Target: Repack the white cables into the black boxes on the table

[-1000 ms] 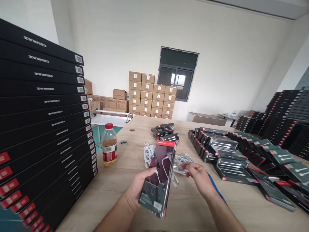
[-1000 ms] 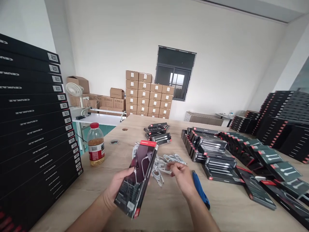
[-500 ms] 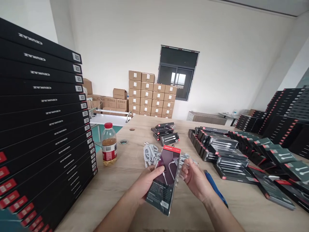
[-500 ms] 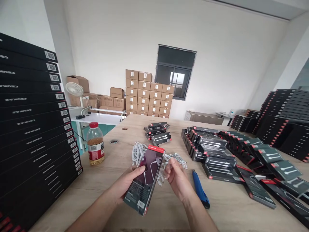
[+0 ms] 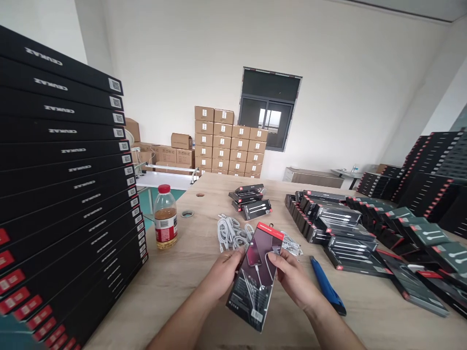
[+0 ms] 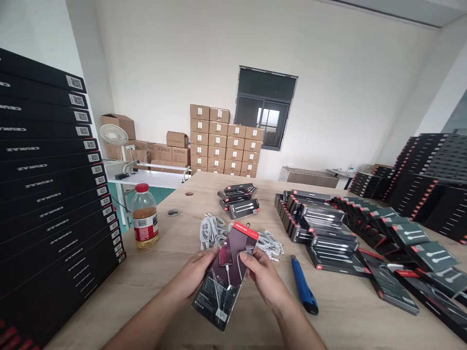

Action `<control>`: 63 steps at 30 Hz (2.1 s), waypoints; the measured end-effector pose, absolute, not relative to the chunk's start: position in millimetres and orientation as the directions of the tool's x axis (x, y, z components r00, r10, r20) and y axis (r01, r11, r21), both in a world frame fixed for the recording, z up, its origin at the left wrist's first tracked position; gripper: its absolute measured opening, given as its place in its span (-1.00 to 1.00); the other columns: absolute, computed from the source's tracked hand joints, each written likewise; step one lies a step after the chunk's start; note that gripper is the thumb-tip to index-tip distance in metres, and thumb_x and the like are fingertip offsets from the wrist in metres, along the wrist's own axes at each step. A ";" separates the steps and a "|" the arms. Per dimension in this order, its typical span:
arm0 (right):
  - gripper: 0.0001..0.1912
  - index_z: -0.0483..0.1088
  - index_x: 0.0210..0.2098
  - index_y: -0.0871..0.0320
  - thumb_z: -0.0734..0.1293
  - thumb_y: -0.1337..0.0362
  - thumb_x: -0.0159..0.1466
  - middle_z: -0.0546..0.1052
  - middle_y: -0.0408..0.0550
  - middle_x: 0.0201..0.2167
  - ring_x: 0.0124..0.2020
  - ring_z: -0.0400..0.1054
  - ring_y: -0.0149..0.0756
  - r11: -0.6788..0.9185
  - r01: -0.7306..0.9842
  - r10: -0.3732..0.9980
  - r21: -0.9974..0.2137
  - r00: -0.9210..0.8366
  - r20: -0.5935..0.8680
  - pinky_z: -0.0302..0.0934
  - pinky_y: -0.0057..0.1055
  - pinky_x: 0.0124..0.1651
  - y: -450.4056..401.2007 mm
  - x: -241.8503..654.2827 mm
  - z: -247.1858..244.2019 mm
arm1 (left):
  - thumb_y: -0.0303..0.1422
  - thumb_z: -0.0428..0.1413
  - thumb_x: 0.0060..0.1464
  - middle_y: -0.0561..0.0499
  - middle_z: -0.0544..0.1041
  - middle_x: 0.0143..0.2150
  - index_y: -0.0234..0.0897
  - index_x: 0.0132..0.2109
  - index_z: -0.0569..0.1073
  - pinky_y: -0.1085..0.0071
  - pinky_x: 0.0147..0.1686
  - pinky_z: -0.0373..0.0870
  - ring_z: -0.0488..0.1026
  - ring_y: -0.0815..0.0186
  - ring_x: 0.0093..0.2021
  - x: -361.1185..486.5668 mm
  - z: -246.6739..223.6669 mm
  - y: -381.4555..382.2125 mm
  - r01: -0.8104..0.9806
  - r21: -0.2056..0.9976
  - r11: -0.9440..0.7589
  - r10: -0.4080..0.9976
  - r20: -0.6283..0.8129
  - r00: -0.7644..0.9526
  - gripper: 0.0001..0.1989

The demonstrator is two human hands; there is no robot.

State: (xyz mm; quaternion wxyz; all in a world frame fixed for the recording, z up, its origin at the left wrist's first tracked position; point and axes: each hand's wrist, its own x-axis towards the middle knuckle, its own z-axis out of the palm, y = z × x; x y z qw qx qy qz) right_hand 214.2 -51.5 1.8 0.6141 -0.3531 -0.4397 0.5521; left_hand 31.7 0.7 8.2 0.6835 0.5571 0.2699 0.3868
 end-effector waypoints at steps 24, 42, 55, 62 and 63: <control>-0.65 0.56 -0.24 0.05 0.40 -0.09 0.23 0.57 -0.08 -0.38 -0.41 0.34 -0.24 0.246 -0.186 0.968 -0.951 0.007 0.249 0.24 -0.31 -0.27 -64.8 191.7 14.5 | -0.09 0.23 0.09 -0.14 0.65 -0.24 -0.35 -0.11 0.59 0.36 -0.19 0.44 0.56 0.24 -0.34 34.9 17.9 -10.6 -0.327 0.896 0.302 0.786 -0.040 0.617 -0.60; -0.88 0.44 -0.47 0.10 0.45 0.29 -0.02 0.38 -0.23 -0.57 -0.56 0.13 -0.41 0.047 -0.577 0.999 -0.816 0.005 0.054 0.04 -0.46 -0.43 -65.2 185.9 15.1 | -0.18 0.23 0.12 -0.12 0.67 -0.35 -0.38 -0.20 0.58 0.44 -0.36 0.46 0.58 0.26 -0.43 39.6 17.2 -11.2 -0.382 0.772 0.509 0.746 -0.173 0.644 -0.70; -0.85 0.33 -0.62 0.11 0.39 0.23 -0.07 0.03 -0.30 -0.73 -0.68 -0.21 -0.50 -0.066 -0.724 0.987 -0.687 -0.149 0.062 -0.17 -0.55 -0.69 -72.2 200.7 31.3 | -0.17 0.04 0.30 -0.12 0.68 -0.21 -0.35 0.05 0.51 0.37 -0.26 0.56 0.64 0.24 -0.34 13.5 29.6 24.9 -0.742 0.626 0.241 0.965 -0.239 0.112 -0.63; -0.78 0.39 -0.45 0.08 0.47 0.15 0.03 0.23 -0.26 -0.63 -0.63 0.12 -0.45 0.442 -0.623 0.883 -0.645 0.430 0.189 0.17 -0.48 -0.59 -136.6 262.0 39.4 | -0.17 -0.02 0.33 -0.07 0.66 -0.38 -0.38 0.05 0.48 0.32 -0.27 0.58 0.61 0.24 -0.45 0.7 43.5 29.4 -0.738 0.652 0.173 0.965 -0.263 -0.006 -0.62; -0.78 0.38 -0.43 0.08 0.48 0.16 0.03 0.26 -0.24 -0.60 -0.61 0.17 -0.44 0.526 -0.555 0.814 -0.644 0.548 0.193 0.19 -0.47 -0.57 -154.1 281.5 32.5 | -0.16 0.00 0.32 -0.08 0.66 -0.38 -0.39 0.04 0.49 0.30 -0.27 0.58 0.62 0.22 -0.43 2.9 45.7 25.8 -0.717 0.665 0.210 0.963 -0.269 0.032 -0.61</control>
